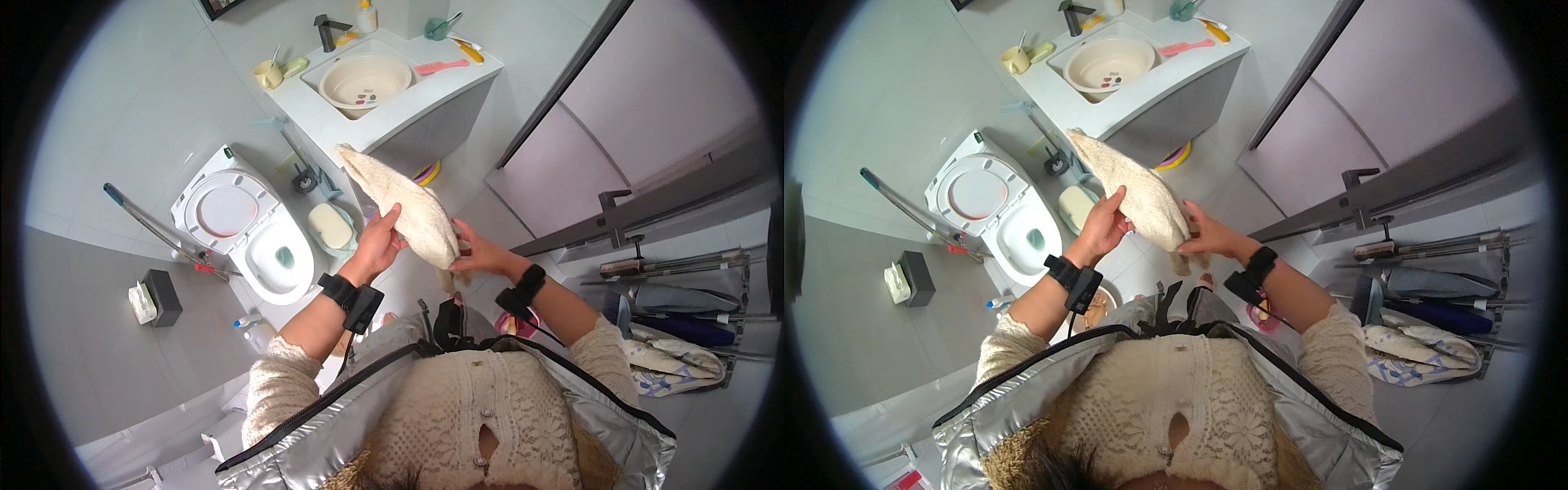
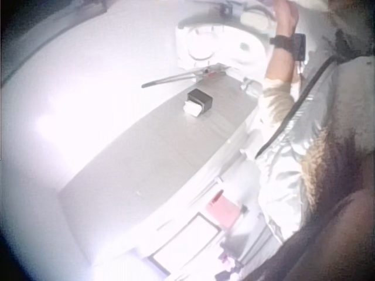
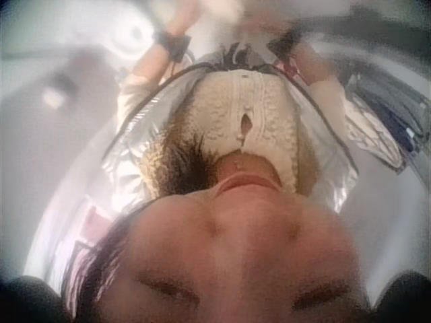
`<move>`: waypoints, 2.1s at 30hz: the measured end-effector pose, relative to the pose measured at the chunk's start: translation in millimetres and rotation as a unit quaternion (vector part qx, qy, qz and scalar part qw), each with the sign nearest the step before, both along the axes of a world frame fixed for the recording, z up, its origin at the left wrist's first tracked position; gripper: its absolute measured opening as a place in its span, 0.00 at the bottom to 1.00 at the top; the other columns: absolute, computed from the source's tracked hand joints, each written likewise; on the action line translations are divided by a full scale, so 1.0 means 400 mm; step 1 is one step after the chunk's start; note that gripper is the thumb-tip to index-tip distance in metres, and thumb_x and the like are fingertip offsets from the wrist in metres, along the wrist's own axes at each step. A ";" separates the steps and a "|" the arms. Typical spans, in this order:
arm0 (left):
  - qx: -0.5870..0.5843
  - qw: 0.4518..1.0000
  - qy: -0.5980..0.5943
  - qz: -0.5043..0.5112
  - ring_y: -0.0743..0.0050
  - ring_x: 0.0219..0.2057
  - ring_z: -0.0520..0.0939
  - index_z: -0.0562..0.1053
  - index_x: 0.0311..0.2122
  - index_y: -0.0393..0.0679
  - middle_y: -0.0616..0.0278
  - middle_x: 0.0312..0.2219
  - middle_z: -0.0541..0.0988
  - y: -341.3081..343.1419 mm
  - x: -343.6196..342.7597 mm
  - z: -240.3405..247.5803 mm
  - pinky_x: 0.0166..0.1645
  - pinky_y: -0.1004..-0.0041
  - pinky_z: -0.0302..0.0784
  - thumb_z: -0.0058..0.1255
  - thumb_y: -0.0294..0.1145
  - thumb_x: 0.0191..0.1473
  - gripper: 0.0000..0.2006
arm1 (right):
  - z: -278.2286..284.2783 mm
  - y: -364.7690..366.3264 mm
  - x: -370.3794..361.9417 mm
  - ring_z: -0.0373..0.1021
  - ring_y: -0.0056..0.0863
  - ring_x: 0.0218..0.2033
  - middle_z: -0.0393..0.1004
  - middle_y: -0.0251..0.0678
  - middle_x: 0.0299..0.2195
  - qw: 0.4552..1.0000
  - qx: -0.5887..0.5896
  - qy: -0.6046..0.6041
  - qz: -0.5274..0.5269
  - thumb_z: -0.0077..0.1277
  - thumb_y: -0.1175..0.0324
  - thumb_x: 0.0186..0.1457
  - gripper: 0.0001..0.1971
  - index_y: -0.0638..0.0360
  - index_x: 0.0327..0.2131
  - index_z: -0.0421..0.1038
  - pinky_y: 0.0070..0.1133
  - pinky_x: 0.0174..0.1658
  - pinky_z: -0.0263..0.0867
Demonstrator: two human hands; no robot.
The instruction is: The person washes several small garments by hand in a basin of water placed on the bathroom floor. They submerge, scrub, rinse, and wring each item, then place the wet clothes on the floor beside the basin.
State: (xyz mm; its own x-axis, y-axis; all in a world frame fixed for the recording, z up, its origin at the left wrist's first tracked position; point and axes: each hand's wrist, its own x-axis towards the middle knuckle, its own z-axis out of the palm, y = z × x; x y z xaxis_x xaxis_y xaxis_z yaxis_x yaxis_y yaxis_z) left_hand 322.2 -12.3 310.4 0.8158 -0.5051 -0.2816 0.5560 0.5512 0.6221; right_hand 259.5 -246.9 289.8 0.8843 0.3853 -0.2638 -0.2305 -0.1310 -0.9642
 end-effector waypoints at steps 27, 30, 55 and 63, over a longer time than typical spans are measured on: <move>0.151 0.960 0.234 -0.038 0.61 0.44 0.69 0.62 0.46 0.39 0.56 0.42 0.68 0.260 -0.136 -0.346 0.50 0.59 0.67 0.42 0.38 0.53 0.18 | -0.389 -0.467 0.062 0.60 0.39 0.50 0.63 0.42 0.48 0.832 0.394 0.290 -0.263 0.40 0.74 0.46 0.23 0.61 0.49 0.58 0.35 0.57 0.51; 0.149 0.958 0.241 -0.038 0.61 0.45 0.70 0.62 0.46 0.39 0.56 0.42 0.68 0.243 -0.117 -0.370 0.50 0.59 0.67 0.41 0.38 0.53 0.18 | -0.409 -0.491 0.050 0.60 0.38 0.50 0.63 0.41 0.48 0.812 0.380 0.334 -0.289 0.42 0.76 0.45 0.23 0.62 0.49 0.58 0.32 0.56 0.52; 0.106 0.965 0.237 -0.044 0.61 0.41 0.72 0.65 0.42 0.39 0.55 0.39 0.71 0.093 -0.135 -0.371 0.48 0.62 0.69 0.41 0.35 0.54 0.13 | -0.357 -0.807 0.213 0.66 0.23 0.33 0.70 0.31 0.30 0.823 0.116 0.096 -0.548 0.46 0.70 0.52 0.07 0.57 0.36 0.65 0.21 0.37 0.63; 0.196 0.953 0.168 -0.159 0.61 0.42 0.72 0.66 0.42 0.39 0.57 0.39 0.71 0.167 0.013 -0.297 0.50 0.63 0.67 0.42 0.34 0.53 0.13 | 0.087 -0.395 -0.165 0.65 0.17 0.30 0.68 0.30 0.28 0.847 0.124 -0.023 -0.516 0.45 0.72 0.53 0.02 0.58 0.31 0.65 0.14 0.34 0.61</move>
State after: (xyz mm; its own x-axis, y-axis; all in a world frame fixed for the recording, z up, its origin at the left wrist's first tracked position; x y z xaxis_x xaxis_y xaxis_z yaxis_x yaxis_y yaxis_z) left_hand 327.6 54.5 191.5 0.4694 -0.5140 -0.7179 0.8601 0.0822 0.5035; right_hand 193.3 -405.1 324.5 0.7909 -0.5612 -0.2439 -0.0602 0.3252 -0.9437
